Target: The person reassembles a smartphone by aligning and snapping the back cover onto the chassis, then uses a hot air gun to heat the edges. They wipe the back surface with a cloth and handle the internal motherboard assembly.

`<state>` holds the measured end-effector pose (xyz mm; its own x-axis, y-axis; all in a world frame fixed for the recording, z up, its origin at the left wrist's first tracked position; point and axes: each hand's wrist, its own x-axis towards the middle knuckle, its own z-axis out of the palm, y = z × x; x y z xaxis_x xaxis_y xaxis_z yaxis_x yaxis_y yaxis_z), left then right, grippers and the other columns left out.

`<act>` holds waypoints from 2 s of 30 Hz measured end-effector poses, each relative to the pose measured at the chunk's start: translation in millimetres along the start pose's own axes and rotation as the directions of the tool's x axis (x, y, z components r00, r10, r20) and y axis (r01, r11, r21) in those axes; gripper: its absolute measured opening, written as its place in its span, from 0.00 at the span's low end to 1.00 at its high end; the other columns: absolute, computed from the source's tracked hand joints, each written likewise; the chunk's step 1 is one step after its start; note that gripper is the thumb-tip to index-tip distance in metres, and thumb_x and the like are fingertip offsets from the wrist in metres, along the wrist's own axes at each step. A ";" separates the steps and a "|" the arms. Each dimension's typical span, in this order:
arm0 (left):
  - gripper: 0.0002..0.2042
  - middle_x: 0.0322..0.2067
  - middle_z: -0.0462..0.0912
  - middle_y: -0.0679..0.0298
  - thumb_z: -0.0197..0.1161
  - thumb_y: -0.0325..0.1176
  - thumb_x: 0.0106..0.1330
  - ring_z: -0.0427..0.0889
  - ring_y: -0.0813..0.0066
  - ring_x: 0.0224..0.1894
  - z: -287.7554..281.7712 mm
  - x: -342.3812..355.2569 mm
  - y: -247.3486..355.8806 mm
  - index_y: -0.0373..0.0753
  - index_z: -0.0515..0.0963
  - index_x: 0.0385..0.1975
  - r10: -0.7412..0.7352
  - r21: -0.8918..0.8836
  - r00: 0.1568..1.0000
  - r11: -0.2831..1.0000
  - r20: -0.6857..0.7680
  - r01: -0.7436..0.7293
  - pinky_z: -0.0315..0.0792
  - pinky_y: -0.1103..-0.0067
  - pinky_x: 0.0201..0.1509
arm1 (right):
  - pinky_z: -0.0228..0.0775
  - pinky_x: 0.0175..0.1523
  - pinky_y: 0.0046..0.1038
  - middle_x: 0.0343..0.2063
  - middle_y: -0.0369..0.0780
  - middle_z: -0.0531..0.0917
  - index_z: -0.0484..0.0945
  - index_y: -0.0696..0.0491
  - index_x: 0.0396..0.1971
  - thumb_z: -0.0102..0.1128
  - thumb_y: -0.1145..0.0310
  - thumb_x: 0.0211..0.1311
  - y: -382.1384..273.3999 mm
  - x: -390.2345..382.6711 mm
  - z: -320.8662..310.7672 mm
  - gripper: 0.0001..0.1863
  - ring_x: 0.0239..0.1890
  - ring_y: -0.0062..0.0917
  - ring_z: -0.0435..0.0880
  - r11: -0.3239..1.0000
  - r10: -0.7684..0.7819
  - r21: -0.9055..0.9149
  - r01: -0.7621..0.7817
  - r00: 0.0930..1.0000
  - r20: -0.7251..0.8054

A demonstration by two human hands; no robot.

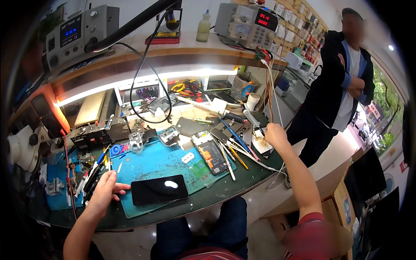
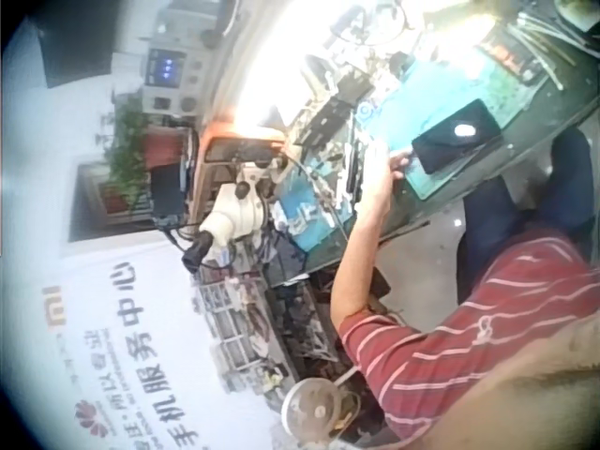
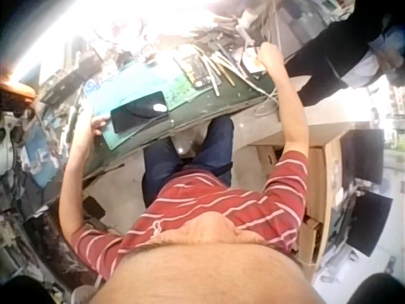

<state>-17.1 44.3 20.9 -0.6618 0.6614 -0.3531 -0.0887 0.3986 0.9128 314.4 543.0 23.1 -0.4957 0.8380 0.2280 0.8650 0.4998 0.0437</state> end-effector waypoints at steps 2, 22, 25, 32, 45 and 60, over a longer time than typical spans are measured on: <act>0.25 0.38 0.83 0.61 0.53 0.41 0.76 0.77 0.79 0.38 -3.6 -5.4 -3.1 0.34 0.61 0.65 0.207 0.161 0.974 0.968 -0.090 -0.191 0.71 0.81 0.41 | 0.79 0.45 0.44 0.31 0.53 0.86 0.84 0.60 0.31 0.57 0.75 0.56 -7.9 -4.3 -4.4 0.08 0.39 0.47 0.87 0.999 -0.036 0.037 0.037 0.999 -0.038; 0.15 0.20 0.80 0.60 0.52 0.35 0.78 0.78 0.71 0.20 76.6 -92.8 -105.0 0.27 0.80 0.39 0.317 -0.698 0.771 0.682 0.552 0.219 0.74 0.80 0.27 | 0.76 0.45 0.33 0.34 0.37 0.79 0.83 0.50 0.36 0.72 0.55 0.53 -90.1 -79.2 -29.3 0.17 0.42 0.33 0.80 0.790 -0.536 0.178 0.586 0.802 -0.263; 0.13 0.29 0.83 0.57 0.52 0.30 0.76 0.85 0.70 0.36 90.5 -98.6 -120.2 0.26 0.80 0.43 0.319 -0.668 0.794 0.731 0.517 0.140 0.80 0.80 0.39 | 0.77 0.45 0.36 0.35 0.41 0.82 0.81 0.51 0.35 0.71 0.56 0.53 -98.9 -80.8 -15.6 0.16 0.43 0.36 0.82 0.834 -0.516 0.163 0.527 0.850 -0.105; 0.07 0.29 0.84 0.58 0.58 0.25 0.72 0.81 0.78 0.23 17.4 -123.8 -74.8 0.31 0.81 0.44 0.299 -0.228 0.912 0.902 -0.280 -0.366 0.76 0.82 0.25 | 0.75 0.36 0.36 0.24 0.42 0.85 0.85 0.54 0.28 0.70 0.58 0.55 -86.6 -94.9 -28.6 0.13 0.29 0.36 0.86 0.904 -0.393 0.218 0.369 0.917 0.076; 0.06 0.34 0.81 0.68 0.70 0.30 0.62 0.79 0.76 0.37 -52.7 -99.9 -69.6 0.37 0.80 0.33 0.589 0.472 0.616 0.802 -0.523 -0.366 0.72 0.78 0.39 | 0.70 0.30 0.28 0.24 0.42 0.82 0.82 0.57 0.30 0.64 0.72 0.60 -166.6 -170.3 -80.1 0.04 0.23 0.30 0.80 0.562 -0.414 0.630 0.536 0.842 -0.347; 0.12 0.38 0.80 0.67 0.66 0.19 0.65 0.79 0.88 0.38 -1.6 -124.8 -38.2 0.35 0.77 0.46 0.425 -0.204 0.905 0.888 0.021 -0.412 0.75 0.87 0.41 | 0.72 0.37 0.19 0.36 0.36 0.84 0.80 0.59 0.47 0.65 0.66 0.67 -295.7 -282.3 -43.4 0.14 0.31 0.15 0.79 -0.072 -0.954 0.624 -0.778 0.236 0.185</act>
<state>67.8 -54.5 30.4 -0.6213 0.7810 0.0638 0.0419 -0.0482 0.9980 201.9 149.1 -11.9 -0.9566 -0.2385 -0.1675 0.2754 -0.5511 -0.7877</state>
